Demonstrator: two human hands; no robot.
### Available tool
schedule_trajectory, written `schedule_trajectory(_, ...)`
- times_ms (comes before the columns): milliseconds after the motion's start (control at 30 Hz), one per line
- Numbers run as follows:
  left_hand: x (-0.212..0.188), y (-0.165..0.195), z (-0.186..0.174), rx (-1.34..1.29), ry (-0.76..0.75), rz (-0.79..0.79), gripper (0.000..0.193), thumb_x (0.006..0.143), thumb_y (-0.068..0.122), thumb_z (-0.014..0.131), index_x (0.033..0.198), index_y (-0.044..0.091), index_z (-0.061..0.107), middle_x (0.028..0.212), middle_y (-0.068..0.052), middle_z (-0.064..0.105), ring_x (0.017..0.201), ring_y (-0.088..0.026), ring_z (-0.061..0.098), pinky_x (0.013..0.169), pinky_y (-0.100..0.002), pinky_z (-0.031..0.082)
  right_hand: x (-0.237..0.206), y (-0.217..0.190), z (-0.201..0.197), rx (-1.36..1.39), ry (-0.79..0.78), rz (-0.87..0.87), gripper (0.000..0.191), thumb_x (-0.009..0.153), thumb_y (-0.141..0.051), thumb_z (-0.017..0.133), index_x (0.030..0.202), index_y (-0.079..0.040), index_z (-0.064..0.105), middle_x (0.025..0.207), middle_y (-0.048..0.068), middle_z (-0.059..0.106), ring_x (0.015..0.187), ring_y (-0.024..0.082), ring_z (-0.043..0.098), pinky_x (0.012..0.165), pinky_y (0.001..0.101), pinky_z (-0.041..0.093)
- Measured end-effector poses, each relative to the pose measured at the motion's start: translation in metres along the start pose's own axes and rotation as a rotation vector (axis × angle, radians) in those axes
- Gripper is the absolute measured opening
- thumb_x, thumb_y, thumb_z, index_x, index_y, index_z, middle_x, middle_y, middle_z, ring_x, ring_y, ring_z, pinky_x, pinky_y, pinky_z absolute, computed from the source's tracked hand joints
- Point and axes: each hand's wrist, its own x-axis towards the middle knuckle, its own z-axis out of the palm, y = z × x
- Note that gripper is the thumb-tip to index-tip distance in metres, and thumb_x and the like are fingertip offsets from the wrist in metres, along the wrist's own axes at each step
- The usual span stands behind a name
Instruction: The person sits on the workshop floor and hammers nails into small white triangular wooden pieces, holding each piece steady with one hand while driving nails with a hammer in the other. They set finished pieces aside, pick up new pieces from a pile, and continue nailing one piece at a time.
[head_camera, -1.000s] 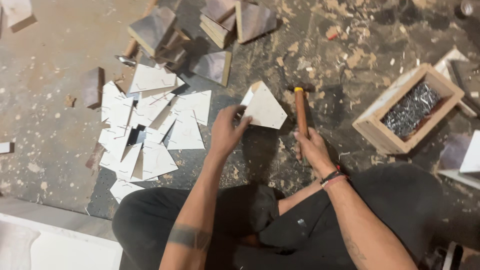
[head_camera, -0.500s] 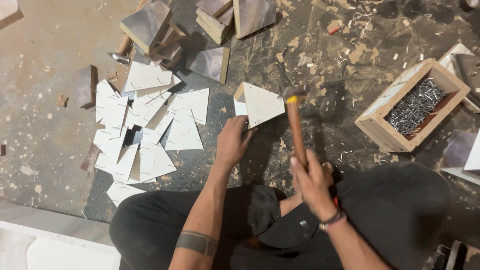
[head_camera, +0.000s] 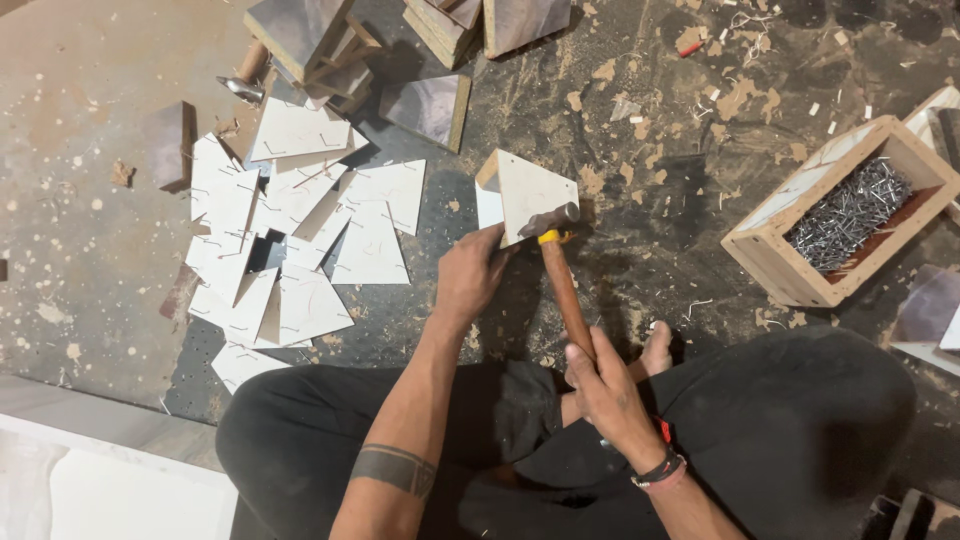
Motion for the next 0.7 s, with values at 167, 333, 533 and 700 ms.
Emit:
schedule_trajectory(167,0.000,0.000,0.002,0.005,-0.013,-0.020,0.036,0.093,0.030,0.071,0.123,0.010,0.069,0.109,-0.017,0.073,0.099,-0.038,0.070,0.081,-0.048,0.055,0.003,-0.003,0.000,-0.009,-0.003,-0.030,0.032,0.102,-0.032,0.052,0.122,-0.007,0.052,0.068,0.000,0.049,0.042,0.007,0.040,0.037,0.0231,0.032)
schedule_trajectory(333,-0.001,0.000,0.002,0.000,-0.011,-0.034,0.036,0.093,0.031,0.070,0.124,0.011,0.069,0.112,-0.016,0.073,0.104,-0.037,0.069,0.084,-0.047,0.054,0.008,0.006,-0.002,-0.021,-0.022,-0.062,0.031,0.099,-0.027,0.057,0.124,-0.010,0.052,0.071,-0.001,0.048,0.048,0.006,0.043,0.042,0.0219,0.037)
schedule_trajectory(533,-0.001,-0.001,0.002,-0.008,0.003,-0.023,0.037,0.093,0.031,0.070,0.125,0.011,0.068,0.113,-0.016,0.073,0.106,-0.036,0.068,0.086,-0.047,0.054,0.009,0.009,-0.001,-0.026,-0.016,-0.043,0.029,0.099,-0.026,0.058,0.120,-0.007,0.054,0.072,-0.001,0.049,0.050,0.006,0.044,0.044,0.0219,0.036)
schedule_trajectory(700,-0.002,0.000,0.001,-0.007,0.001,-0.033,0.037,0.093,0.032,0.070,0.124,0.011,0.069,0.113,-0.016,0.073,0.106,-0.036,0.068,0.086,-0.046,0.054,0.009,0.009,-0.002,-0.032,-0.012,-0.059,0.028,0.099,-0.026,0.057,0.120,-0.007,0.054,0.071,-0.002,0.050,0.048,0.006,0.044,0.042,0.0226,0.037)
